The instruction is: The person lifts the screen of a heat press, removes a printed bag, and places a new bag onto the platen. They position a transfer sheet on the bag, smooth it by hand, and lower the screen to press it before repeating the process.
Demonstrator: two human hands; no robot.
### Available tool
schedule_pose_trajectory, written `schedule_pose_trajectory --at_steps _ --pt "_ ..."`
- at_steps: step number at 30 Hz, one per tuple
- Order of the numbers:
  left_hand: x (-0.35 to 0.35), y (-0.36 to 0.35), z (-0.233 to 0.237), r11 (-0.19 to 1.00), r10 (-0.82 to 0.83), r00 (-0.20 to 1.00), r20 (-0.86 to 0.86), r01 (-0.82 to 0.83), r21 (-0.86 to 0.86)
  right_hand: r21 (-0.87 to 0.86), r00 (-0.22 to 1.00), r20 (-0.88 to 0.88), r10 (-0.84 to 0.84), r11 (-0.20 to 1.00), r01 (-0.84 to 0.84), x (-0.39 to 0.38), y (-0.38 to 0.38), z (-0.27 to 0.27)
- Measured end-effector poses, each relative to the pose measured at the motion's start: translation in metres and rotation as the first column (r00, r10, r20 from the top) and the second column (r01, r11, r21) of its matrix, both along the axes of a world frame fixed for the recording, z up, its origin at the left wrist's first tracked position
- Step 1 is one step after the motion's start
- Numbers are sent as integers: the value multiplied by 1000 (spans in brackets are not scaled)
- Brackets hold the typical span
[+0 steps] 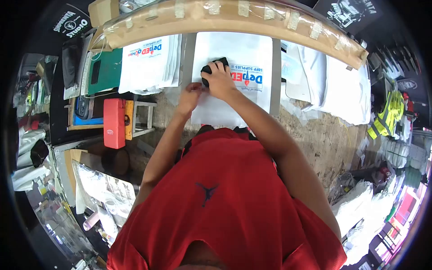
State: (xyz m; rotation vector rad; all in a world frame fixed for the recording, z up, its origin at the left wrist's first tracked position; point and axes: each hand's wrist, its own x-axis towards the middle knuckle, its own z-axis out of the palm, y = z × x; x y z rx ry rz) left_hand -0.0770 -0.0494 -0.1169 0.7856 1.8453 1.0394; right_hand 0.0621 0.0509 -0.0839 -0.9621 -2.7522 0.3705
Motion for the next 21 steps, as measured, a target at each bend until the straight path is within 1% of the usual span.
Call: schedule_pose_trajectory --at_steps 1,2,3,5,6,8,9,10,12,14,15,17,18,20,21 --pt "-2 -3 -4 999 -35 999 -41 35 6 0 998 -67 -12 1000 12 0 0 -4" --pt "-4 -2 -2 997 -71 994 -85 72 16 5 997 -71 -6 1000 7 1 1 -4" --pt "-3 -3 -1 997 -68 994 -89 70 21 14 996 -94 -1 1000 3 3 2 -4" --pt "1 -9 -2 993 10 990 -142 7 118 48 985 -170 -11 999 20 8 4 -6" --pt "0 -13 -4 993 15 990 -144 3 119 49 985 -171 -7 999 15 12 6 -7" --pt "-5 -20 -9 987 8 985 -172 20 157 76 962 -260 -77 992 100 19 14 -10" --pt "-6 -25 -8 988 12 985 -173 16 156 64 955 -275 -107 990 129 23 19 -13" --pt "-8 -31 -8 988 -17 986 -164 42 150 63 955 -277 -106 990 128 29 23 -16" --pt "-4 -39 1 987 -49 987 -156 72 146 80 937 -305 -171 976 205 39 29 -12" --pt "0 -46 11 988 -62 969 -240 94 124 74 930 -313 -193 971 226 46 32 -11" --pt "3 -49 16 987 -69 968 -241 101 123 80 926 -312 -211 966 247 50 34 -11" --pt "9 -50 25 979 -88 942 -323 142 146 103 919 -309 -244 952 287 59 41 -12" --pt "13 -49 27 978 -94 942 -323 147 146 103 918 -309 -249 951 293 63 45 -14" --pt "17 -49 30 984 -113 922 -370 154 85 91 915 -277 -293 940 328 69 47 -15" --pt "19 -47 23 983 -119 921 -371 161 84 115 921 -288 -263 945 306 69 46 -15"
